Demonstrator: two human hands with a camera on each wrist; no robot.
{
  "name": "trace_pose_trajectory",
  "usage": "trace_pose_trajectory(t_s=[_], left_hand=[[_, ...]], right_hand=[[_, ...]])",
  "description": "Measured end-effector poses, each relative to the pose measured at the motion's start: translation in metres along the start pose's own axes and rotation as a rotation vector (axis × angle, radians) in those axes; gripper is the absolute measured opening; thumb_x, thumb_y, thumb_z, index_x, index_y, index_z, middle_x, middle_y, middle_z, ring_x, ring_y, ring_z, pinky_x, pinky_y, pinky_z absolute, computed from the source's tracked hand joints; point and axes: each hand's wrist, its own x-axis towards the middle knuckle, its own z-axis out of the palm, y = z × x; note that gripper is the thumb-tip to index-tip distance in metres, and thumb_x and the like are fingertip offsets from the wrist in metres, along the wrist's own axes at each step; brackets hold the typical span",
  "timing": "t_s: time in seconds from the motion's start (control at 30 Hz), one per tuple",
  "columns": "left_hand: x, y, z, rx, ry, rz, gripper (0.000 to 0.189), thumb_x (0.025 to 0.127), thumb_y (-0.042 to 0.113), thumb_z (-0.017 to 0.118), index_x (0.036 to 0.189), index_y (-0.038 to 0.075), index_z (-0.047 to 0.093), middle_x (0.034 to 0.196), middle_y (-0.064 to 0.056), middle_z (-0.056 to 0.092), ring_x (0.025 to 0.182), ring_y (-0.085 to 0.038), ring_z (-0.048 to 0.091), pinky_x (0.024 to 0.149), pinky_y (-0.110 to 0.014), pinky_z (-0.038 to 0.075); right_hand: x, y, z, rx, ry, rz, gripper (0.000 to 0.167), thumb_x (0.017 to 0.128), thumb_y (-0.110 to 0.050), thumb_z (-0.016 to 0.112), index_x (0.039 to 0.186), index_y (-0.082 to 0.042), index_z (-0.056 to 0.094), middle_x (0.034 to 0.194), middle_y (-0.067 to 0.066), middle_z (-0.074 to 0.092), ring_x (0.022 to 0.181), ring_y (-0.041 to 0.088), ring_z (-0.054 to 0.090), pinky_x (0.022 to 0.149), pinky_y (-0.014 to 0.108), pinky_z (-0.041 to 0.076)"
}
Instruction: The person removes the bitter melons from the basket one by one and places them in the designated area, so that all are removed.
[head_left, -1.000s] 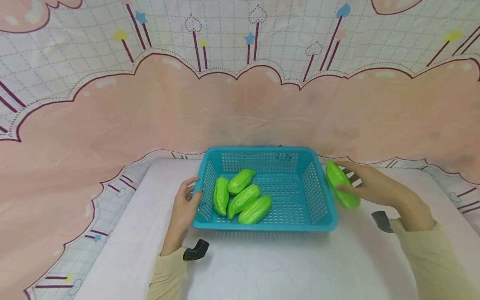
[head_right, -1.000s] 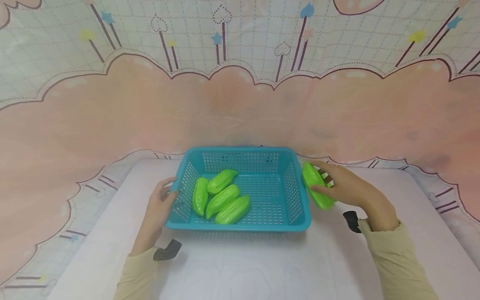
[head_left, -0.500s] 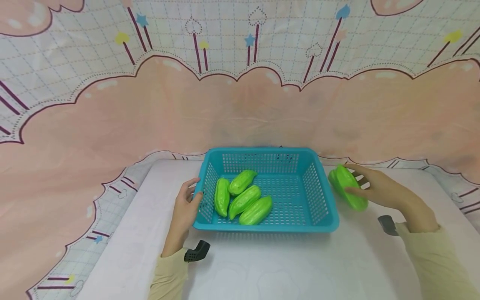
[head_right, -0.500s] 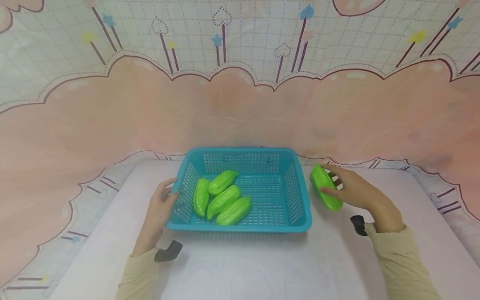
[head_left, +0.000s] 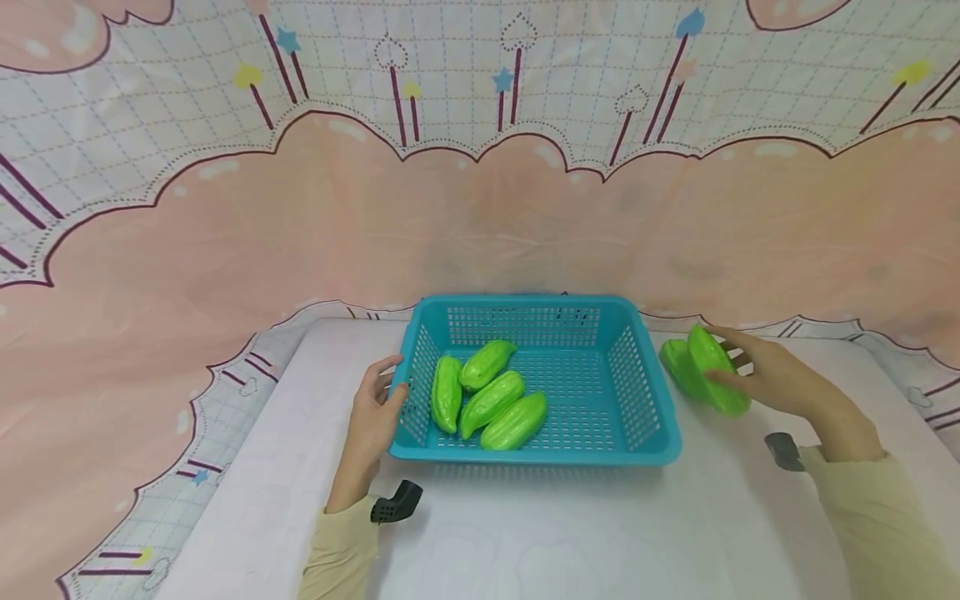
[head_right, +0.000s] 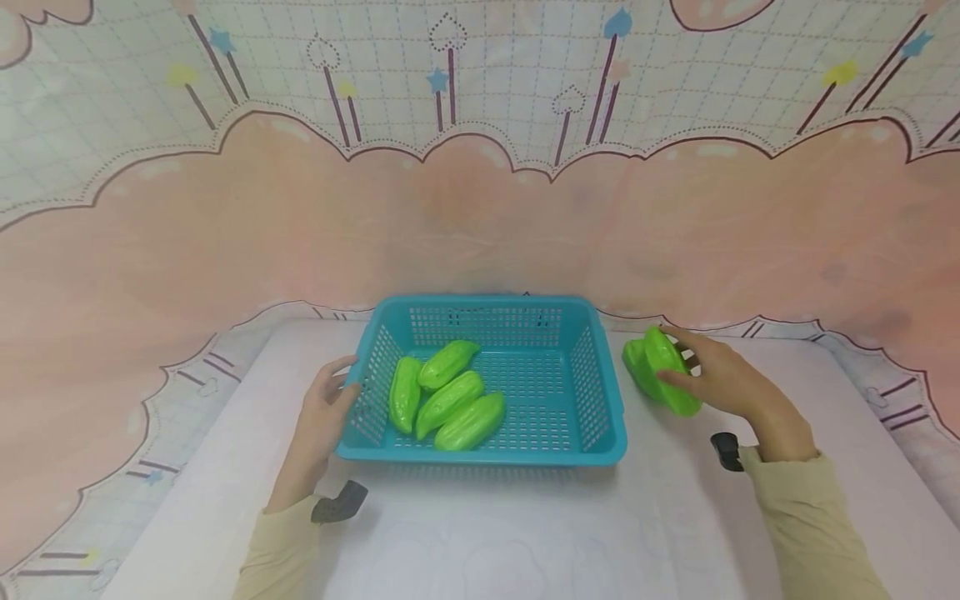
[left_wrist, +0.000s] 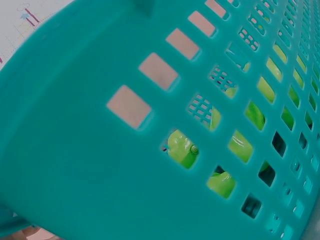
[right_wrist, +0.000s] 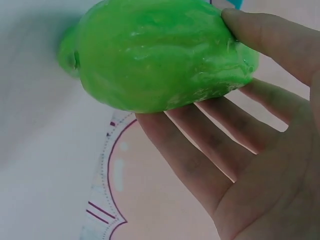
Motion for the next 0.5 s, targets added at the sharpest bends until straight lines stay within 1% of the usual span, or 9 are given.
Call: trace_pose_trajectory(t_s=[0.3,0.5], left_hand=[[0.0,-0.002,0.001,-0.011,0.003,0.021,0.046,0.101,0.012,0.046,0.146,0.018,0.042,0.14,-0.017,0.051,0.127,-0.034,0.054,0.1,-0.052,0.045],[0.001,-0.003,0.001,-0.01,0.007,0.023,0.046,0.101,0.013,0.047,0.146,0.018,0.043,0.14,-0.017,0.052,0.126,-0.033,0.055,0.099,-0.051,0.046]], right_hand=[[0.002,0.013,-0.001,0.011,0.027,-0.034,0.075,0.095,-0.027,0.066,0.153,0.003,0.027,0.129,0.034,0.055,0.111,0.051,0.058,0.083,0.058,0.053],[0.004,0.018,-0.001,0.009,0.028,-0.019,0.075,0.096,-0.027,0.065,0.153,0.002,0.026,0.132,0.035,0.053,0.112,0.053,0.057,0.082,0.06,0.052]])
